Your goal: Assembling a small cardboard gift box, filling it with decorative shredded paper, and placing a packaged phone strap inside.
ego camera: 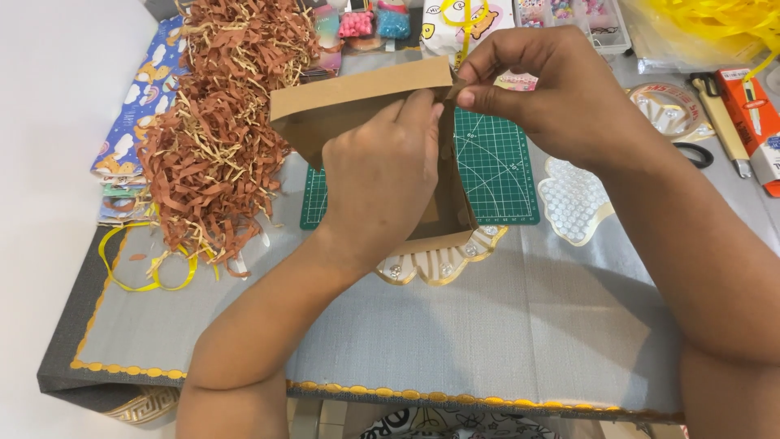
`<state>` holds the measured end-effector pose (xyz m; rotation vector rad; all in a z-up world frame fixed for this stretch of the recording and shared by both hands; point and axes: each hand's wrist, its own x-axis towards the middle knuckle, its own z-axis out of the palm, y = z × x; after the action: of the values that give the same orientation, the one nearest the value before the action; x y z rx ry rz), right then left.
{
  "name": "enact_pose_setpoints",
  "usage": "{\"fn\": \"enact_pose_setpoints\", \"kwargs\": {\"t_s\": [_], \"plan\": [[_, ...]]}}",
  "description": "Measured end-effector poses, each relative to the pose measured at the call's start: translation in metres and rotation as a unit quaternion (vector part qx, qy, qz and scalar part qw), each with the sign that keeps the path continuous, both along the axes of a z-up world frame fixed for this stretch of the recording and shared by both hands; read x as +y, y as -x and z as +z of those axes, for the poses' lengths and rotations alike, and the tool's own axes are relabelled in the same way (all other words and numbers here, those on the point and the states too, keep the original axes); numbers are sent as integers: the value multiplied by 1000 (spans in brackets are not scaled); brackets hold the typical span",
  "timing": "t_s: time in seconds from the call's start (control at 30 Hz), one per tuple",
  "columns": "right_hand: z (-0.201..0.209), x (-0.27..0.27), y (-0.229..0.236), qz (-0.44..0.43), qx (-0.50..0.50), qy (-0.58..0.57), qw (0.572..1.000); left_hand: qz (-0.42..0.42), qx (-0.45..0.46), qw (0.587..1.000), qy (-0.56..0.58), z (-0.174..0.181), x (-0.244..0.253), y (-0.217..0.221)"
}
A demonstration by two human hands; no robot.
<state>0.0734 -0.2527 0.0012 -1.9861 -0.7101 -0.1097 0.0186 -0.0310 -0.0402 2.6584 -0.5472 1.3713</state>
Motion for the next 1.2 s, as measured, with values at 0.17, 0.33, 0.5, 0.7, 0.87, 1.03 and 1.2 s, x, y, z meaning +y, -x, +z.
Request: {"fn": "enact_pose_setpoints", "kwargs": {"t_s": [0.17,0.33,0.5,0.7,0.87,1.03,1.2], "plan": [[-3,-8,-9,8,-10,-10,1000,-97,194,962,164,20,-7,1],[0,-18,-13,8,3,-9,1000,-302,360,767,437,-1,-17,-15],[7,-21,-11,32,-22,48,998,-296,356,675,574,-21,-31,-23],[11,-21,-8,32,-43,67,996,-301,295,697,580,-20,-40,-6],[5,-22,-10,39,-69,67,995,-322,279,684,593,-31,-42,-10],[-6,-21,-17,52,-115,57,990,-334,271,684,589,-33,-43,-10],[-7,-18,-21,126,-57,16,990,-365,247,661,607,-24,-44,-8]]}}
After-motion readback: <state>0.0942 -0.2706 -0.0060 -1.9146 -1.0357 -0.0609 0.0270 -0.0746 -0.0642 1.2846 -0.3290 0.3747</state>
